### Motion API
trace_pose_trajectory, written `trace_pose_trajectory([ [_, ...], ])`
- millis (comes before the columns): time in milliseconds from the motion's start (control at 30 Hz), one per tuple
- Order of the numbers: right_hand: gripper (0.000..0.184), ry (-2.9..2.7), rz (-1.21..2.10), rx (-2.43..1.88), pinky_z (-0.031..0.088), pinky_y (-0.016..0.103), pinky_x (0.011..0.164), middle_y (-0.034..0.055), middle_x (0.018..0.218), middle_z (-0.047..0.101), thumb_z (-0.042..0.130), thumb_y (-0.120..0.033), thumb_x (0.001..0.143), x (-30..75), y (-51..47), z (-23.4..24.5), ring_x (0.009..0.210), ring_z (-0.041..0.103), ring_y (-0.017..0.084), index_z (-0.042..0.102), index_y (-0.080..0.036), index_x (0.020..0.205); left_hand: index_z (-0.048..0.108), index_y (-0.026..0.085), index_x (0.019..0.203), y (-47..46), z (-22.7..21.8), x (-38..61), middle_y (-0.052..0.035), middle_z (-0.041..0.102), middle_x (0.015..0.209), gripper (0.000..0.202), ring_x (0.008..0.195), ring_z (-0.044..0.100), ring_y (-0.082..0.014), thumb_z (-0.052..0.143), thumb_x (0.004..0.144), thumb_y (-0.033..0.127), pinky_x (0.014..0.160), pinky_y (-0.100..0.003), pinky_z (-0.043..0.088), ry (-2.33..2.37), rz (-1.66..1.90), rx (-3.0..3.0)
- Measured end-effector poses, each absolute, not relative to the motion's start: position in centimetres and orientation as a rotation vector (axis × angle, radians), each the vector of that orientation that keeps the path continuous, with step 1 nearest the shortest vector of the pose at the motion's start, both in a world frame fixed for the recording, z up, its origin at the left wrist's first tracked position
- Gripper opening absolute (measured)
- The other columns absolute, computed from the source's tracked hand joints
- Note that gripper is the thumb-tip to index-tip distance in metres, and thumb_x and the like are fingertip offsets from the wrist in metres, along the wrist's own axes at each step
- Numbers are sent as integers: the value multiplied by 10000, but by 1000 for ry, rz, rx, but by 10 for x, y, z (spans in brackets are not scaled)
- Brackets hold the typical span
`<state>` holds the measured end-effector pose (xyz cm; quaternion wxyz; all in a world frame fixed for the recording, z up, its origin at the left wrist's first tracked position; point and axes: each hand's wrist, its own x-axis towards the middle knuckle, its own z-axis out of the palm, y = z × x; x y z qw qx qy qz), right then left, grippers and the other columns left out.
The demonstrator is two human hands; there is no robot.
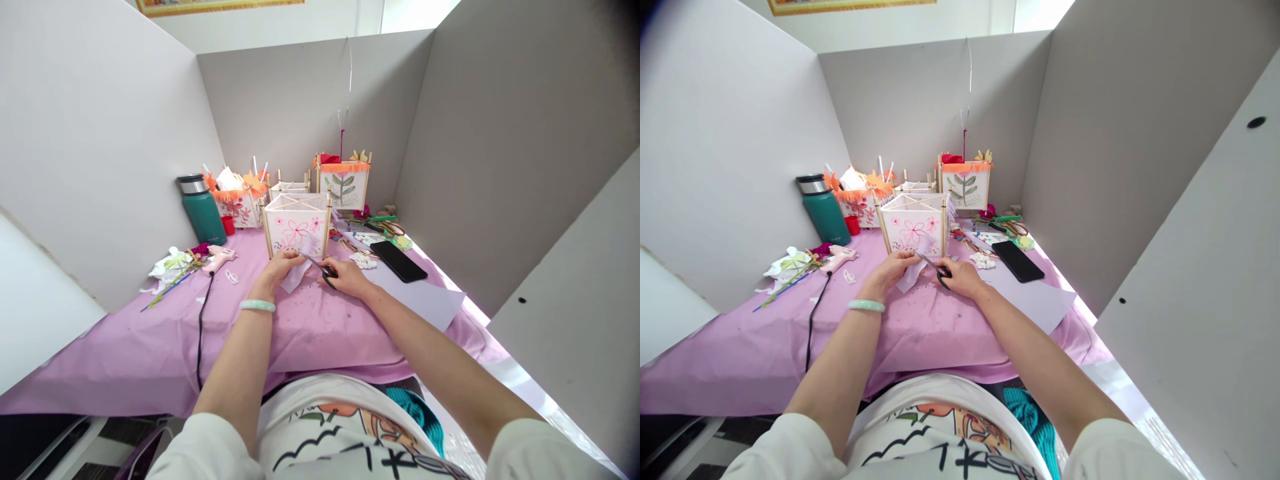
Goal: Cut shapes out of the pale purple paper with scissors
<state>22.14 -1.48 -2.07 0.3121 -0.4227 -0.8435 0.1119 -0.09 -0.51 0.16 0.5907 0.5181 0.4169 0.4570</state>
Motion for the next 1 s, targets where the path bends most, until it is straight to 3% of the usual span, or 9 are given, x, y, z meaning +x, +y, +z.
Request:
trace_pose_trajectory([
  [1000, 340, -2237, 249, -1117, 402, 243, 672, 12, 866, 751, 760, -352, 826, 222, -12, -23, 732, 657, 165, 681, -233, 1134, 733, 100, 796, -2, -3, -3, -99, 719, 727, 267, 572, 659, -170, 858, 674, 302, 551, -255, 488, 978, 1042, 1218],
])
